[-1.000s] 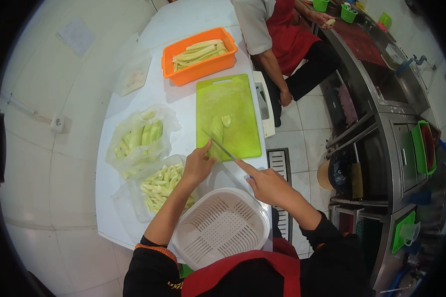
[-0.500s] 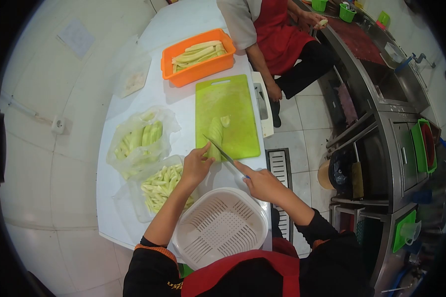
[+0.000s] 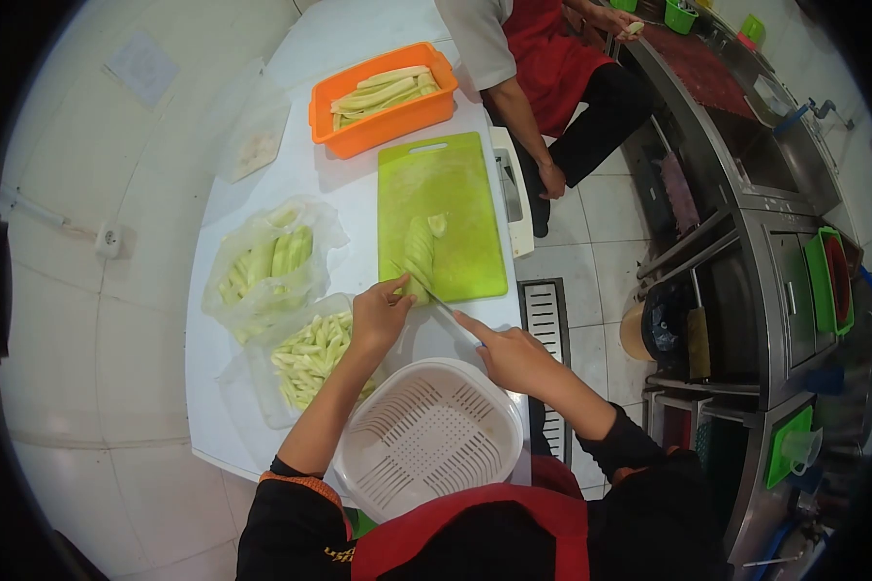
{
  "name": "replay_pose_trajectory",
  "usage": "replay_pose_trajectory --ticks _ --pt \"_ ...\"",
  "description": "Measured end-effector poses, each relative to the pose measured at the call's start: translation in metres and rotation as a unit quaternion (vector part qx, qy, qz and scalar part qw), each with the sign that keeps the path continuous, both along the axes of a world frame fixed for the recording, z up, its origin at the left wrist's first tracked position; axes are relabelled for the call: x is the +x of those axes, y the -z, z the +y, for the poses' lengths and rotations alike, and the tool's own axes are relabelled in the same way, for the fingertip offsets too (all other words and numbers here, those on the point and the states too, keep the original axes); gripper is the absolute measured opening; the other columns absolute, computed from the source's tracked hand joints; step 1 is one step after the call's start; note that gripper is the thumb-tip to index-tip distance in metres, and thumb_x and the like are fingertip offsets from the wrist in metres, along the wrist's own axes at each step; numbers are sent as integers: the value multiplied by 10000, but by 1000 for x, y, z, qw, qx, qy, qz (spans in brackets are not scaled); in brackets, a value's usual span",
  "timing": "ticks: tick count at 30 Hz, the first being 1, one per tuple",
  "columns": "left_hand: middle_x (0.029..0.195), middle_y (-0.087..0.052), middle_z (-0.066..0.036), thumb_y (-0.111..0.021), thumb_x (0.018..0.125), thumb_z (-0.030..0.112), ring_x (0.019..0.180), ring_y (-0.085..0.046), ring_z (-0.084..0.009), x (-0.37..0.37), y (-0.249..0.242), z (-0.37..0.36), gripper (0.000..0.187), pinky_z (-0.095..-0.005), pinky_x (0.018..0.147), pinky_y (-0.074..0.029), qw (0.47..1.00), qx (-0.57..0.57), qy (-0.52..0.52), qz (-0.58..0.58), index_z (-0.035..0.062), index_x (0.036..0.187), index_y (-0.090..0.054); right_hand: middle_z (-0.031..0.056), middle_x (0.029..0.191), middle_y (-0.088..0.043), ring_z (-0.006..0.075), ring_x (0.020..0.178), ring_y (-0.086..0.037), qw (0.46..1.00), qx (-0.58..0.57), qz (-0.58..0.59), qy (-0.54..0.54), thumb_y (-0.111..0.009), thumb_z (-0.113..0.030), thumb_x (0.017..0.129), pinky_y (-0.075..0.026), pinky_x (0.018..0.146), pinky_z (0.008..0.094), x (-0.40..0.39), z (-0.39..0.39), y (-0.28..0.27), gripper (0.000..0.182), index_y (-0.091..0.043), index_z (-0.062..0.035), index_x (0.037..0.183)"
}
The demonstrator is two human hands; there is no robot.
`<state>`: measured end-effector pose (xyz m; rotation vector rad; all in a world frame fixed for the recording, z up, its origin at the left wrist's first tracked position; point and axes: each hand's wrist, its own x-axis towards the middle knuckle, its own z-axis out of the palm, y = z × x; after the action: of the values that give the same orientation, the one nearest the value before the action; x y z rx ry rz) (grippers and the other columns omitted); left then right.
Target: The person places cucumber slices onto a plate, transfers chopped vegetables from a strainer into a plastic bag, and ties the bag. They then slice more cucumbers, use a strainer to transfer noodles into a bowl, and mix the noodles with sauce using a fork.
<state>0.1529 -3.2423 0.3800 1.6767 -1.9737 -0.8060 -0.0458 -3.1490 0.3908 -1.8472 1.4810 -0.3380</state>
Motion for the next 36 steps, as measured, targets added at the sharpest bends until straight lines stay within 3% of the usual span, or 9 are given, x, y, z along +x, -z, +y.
replay_pose_trajectory --ticks 3,6,9,14,18,30,33,36 --pt "904 -639 -161 -661 727 92 698 -645 -201 1 7 -2 314 -278 624 -496 998 -41 -4 39 10 1025 -602 218 658 -571 371 661 -586 1000 12 -16 12 -473 -105 839 -470 626 422 -2 -2 6 541 -286 -175 1342" --pt "893 -642 -150 -664 725 84 712 -647 -202 1 6 -2 273 -278 621 -495 999 -41 -7 19 -11 972 -597 217 654 -568 373 644 -577 996 -56 -74 -2 -463 -110 844 -464 618 423 -9 2 1 530 -290 -177 1340" --pt "907 -622 -180 -661 716 79 709 -638 -255 -1 9 -4 261 -324 640 -489 997 -56 -18 58 -30 941 -586 224 658 -567 370 634 -572 998 40 -40 22 -461 -109 845 -459 612 418 -11 6 -36 522 -300 -177 1337" --pt "900 -622 -185 -657 718 73 705 -637 -254 -3 3 -3 251 -326 638 -488 998 -37 -26 48 -36 935 -593 213 635 -564 361 608 -572 999 25 -42 15 -472 -103 841 -458 612 414 -13 8 -35 532 -300 -182 1338" --pt "866 -642 -156 -655 727 86 721 -648 -203 -3 4 -4 242 -284 614 -489 998 -29 -33 36 -33 930 -599 205 616 -561 359 586 -569 999 -5 -49 4 -483 -97 836 -458 608 419 -11 11 -28 544 -294 -180 1340" --pt "829 -637 -149 -668 728 114 718 -644 -221 0 7 -6 247 -296 614 -493 998 -41 -39 24 -35 897 -566 230 669 -572 374 636 -583 999 -13 -29 -2 -496 -88 817 -466 611 429 0 -4 11 565 -298 -190 1336" --pt "828 -628 -180 -677 721 123 726 -635 -270 2 11 -9 289 -334 642 -493 999 -20 -34 22 -43 913 -539 236 677 -572 377 619 -578 999 -24 -35 -9 -496 -89 816 -467 597 423 -3 -4 6 558 -307 -186 1332" --pt "783 -634 -140 -684 725 151 693 -625 -193 4 16 -13 261 -293 632 -488 999 -13 -39 34 -37 851 -555 234 667 -570 376 599 -574 995 -56 -77 8 -493 -87 816 -468 588 417 -5 2 -2 550 -317 -183 1328"
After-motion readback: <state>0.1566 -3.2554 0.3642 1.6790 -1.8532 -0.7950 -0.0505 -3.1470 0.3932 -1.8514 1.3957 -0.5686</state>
